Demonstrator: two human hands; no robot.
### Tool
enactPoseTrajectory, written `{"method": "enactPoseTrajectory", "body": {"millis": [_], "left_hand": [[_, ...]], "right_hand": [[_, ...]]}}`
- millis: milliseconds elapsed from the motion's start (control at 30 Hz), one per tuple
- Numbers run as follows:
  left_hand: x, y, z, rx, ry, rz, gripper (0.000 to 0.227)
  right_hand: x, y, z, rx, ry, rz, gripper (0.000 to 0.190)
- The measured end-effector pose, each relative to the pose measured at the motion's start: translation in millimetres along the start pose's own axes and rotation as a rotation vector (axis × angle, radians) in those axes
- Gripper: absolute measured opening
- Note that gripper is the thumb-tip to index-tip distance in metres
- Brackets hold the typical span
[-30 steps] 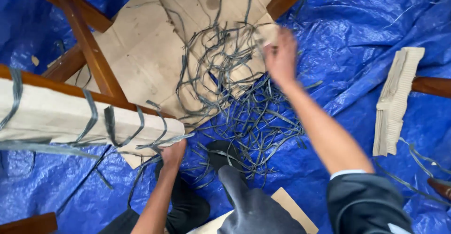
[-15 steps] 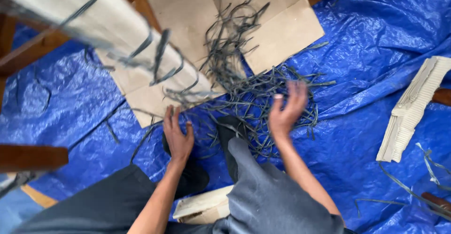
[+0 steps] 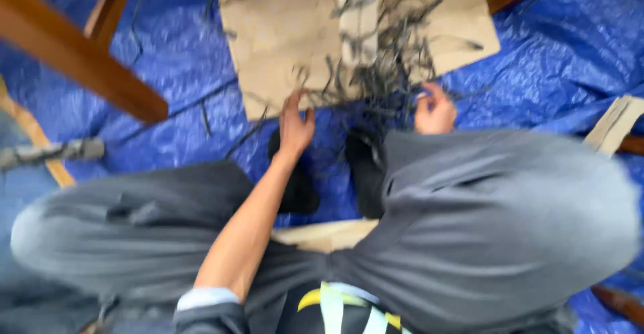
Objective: Bundling and organizing synthetic weaving strips from the floor.
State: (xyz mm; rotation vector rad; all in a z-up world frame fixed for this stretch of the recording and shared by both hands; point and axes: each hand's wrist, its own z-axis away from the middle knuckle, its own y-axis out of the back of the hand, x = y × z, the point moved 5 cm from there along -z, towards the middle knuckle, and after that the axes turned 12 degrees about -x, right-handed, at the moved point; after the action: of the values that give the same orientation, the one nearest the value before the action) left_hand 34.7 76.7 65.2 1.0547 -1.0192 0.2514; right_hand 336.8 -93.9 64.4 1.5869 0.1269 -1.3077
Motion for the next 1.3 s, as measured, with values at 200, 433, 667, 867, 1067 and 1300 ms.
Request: {"method": "enactPoseTrajectory", "body": {"millis": [200, 433, 667, 867, 1067, 1300], "left_hand": [[6.0, -24.0, 91.2, -0.327, 0.148, -0.408, 0.081], [-80.9, -137.9, 93.0, -0.334, -0.003, -0.684, 0.043], [7.2, -58.6, 32.5, -0.014, -0.049, 0.128, 0.013], [54.3, -69.0, 79.4, -0.170, -0.276, -0.409, 0.056], [63.9, -213.8, 158.5, -0.785, -0.940, -0.602, 0.048], [15.7, -228.0, 120.5, -0.999, -0.733, -0.988, 0.060]], "right_hand": [[52.6, 32.6, 38.0, -0.193, -0.075, 0.029, 0.032], [28.5, 141.3, 71.1, -0.456, -0.028, -0.514, 0.031], [18.7, 208.1, 102.0, -0.445, -0.145, -0.217, 0.028], [146.5, 103.8, 121.2, -0.433, -0.229, 0.049, 0.029], [181.1, 22.2, 200.6, -0.419, -0.233, 0.120, 0.027], [243.3, 43.8, 222.3, -0.335, -0.492, -0.554, 0.034]]}}
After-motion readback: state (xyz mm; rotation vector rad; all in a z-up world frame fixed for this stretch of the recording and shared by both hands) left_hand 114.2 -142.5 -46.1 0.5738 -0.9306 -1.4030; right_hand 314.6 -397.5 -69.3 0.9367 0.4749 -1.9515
